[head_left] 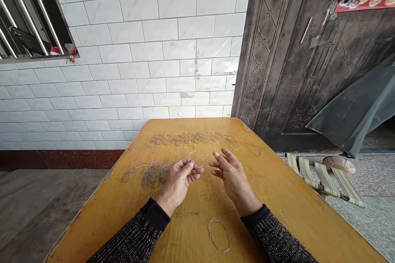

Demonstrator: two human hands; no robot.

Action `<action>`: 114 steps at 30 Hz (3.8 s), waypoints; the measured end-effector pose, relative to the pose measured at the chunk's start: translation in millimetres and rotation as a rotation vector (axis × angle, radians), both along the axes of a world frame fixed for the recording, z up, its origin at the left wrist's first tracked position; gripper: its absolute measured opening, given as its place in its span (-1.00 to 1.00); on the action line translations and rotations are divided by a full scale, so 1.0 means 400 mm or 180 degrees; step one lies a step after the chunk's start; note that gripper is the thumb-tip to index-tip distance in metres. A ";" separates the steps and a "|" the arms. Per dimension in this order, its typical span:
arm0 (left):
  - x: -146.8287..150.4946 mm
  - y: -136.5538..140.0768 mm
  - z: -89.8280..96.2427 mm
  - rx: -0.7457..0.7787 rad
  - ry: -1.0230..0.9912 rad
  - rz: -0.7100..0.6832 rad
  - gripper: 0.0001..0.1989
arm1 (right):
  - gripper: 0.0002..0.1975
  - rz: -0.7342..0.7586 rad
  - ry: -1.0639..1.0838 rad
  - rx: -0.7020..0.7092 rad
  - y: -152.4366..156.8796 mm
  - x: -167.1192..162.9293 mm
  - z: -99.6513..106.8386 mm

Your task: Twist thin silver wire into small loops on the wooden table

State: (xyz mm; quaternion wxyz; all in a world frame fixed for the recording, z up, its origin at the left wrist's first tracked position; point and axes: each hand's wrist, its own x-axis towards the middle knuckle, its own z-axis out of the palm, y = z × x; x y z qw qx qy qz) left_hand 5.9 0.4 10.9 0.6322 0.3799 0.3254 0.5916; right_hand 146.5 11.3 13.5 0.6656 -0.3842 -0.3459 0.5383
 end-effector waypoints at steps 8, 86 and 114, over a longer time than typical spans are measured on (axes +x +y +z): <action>-0.006 0.011 -0.023 0.1127 0.1594 0.0483 -0.93 | -0.59 0.0218 -0.0497 0.0200 -0.009 -0.012 0.005; -0.013 0.027 -0.029 -0.0226 -0.0699 0.0046 -0.82 | -0.79 0.1582 -0.0128 0.0314 0.011 0.019 -0.012; -0.010 0.007 -0.020 0.0238 0.0448 -0.0365 -0.72 | -0.76 0.1337 -0.1045 0.0392 -0.007 -0.003 -0.005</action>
